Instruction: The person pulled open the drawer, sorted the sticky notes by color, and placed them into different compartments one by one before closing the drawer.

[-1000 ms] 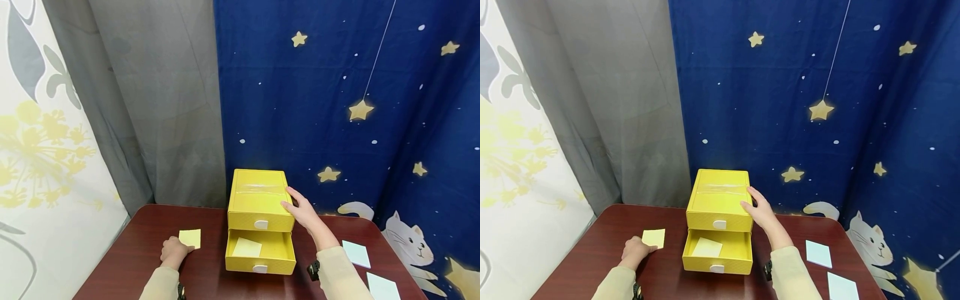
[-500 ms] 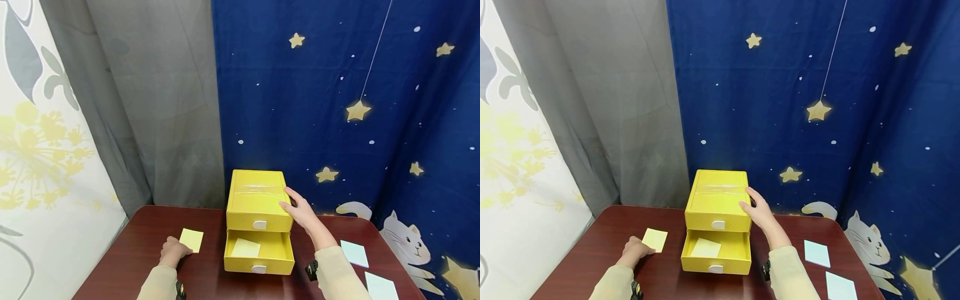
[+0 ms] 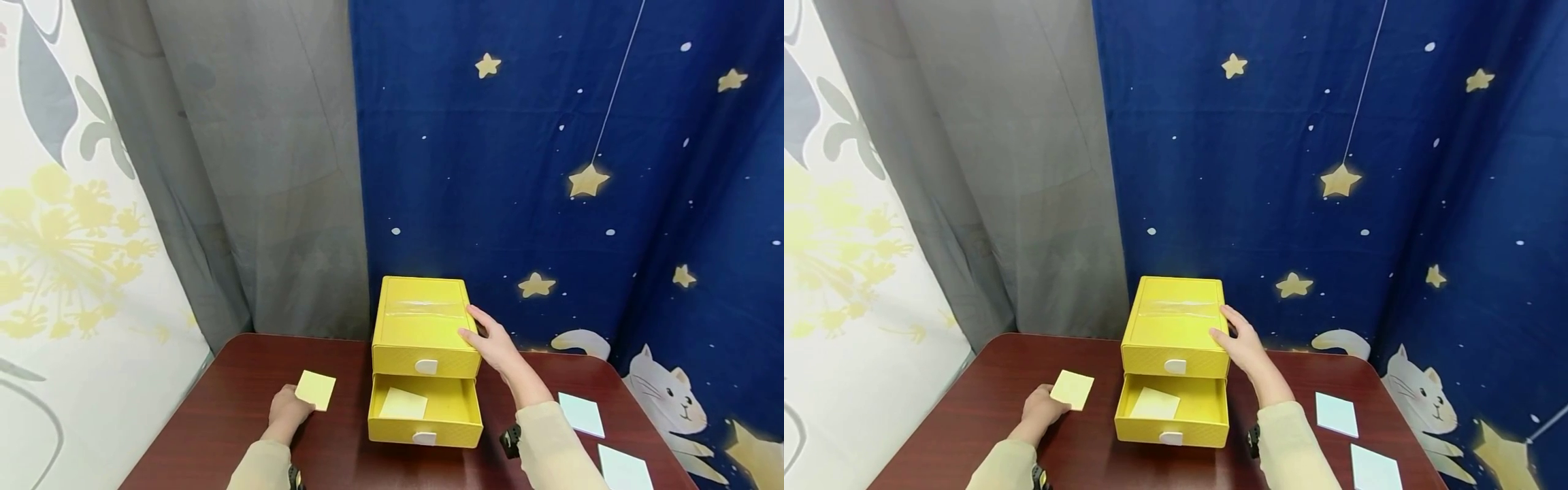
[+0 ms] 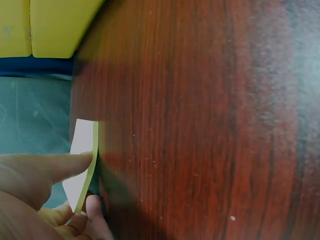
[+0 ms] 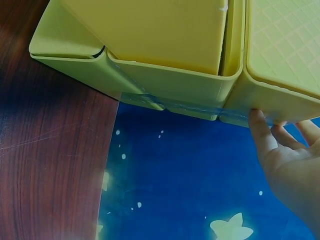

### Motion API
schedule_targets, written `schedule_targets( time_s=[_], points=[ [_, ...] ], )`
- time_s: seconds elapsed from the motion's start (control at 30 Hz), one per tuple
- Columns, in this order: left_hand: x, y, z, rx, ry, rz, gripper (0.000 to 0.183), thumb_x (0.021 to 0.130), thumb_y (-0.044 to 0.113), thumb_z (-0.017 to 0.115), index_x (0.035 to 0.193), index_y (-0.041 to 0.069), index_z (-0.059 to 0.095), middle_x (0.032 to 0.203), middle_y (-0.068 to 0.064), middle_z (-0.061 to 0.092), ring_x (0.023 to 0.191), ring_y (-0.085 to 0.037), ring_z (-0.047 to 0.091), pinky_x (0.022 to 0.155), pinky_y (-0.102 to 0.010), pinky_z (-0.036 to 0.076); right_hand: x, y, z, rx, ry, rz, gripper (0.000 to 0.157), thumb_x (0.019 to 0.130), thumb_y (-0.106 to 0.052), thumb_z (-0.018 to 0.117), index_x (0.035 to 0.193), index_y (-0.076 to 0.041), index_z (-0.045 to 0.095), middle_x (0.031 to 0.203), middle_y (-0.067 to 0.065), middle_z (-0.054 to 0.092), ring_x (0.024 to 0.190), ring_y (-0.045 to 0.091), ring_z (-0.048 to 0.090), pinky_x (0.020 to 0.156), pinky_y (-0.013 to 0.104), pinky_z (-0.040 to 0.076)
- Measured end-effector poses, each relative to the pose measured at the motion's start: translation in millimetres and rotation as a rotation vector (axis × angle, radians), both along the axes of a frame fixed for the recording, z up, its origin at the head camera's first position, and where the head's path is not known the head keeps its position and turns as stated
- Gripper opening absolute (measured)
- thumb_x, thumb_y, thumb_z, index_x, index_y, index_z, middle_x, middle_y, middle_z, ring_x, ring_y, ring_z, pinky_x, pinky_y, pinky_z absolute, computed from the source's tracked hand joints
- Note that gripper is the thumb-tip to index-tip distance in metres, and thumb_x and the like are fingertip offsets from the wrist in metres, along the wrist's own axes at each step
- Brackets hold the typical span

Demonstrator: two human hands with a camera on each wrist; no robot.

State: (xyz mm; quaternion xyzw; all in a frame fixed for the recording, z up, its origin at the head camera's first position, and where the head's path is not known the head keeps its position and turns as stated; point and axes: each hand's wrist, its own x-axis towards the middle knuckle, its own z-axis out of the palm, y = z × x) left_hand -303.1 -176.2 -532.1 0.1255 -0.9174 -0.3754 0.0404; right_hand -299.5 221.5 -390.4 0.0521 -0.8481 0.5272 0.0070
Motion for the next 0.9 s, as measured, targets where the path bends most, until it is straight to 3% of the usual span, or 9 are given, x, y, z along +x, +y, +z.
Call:
schedule_targets(
  time_s=[0.27, 0.5, 0.9],
  points=[
    [0.2, -6.6, -3.3, -0.039, 0.088, 0.015, 0.028, 0.081, 0.004, 0.062, 0.106, -0.009, 0.061, 0.096, -0.025, 0.065, 0.084, -0.037, 0.061, 0.071, -0.048, 0.049, -1.7, 1.0, -0.9, -0.005, -0.015, -0.008, 0.068, 0.094, -0.030, 0.058, 0.151, -0.014, 0.024, 0.158, 0.012, 0.016, 0.143, 0.035, 0.021, 0.111, 0.050, 0.029],
    [1.5, -7.6, 0.6, -0.003, 0.139, 0.045, 0.020, 0.085, 0.004, 0.058, 0.103, -0.003, 0.063, 0.087, -0.016, 0.067, 0.073, -0.025, 0.060, 0.058, -0.033, 0.045, 1.4, 0.1, 0.5, -0.019, -0.008, 0.007, 0.067, 0.095, -0.028, 0.056, 0.151, -0.012, 0.022, 0.158, 0.013, 0.014, 0.143, 0.036, 0.019, 0.111, 0.050, 0.028],
    [8.8, 0.0, 13.8, -0.014, 0.306, 0.048, 0.015, 0.083, 0.006, 0.066, 0.098, 0.003, 0.067, 0.088, -0.010, 0.066, 0.079, -0.023, 0.061, 0.064, -0.032, 0.045, 1.2, -0.2, 1.5, -0.013, -0.004, 0.002, 0.067, 0.095, -0.027, 0.057, 0.151, -0.012, 0.023, 0.158, 0.013, 0.015, 0.143, 0.035, 0.020, 0.111, 0.050, 0.028]
  ],
)
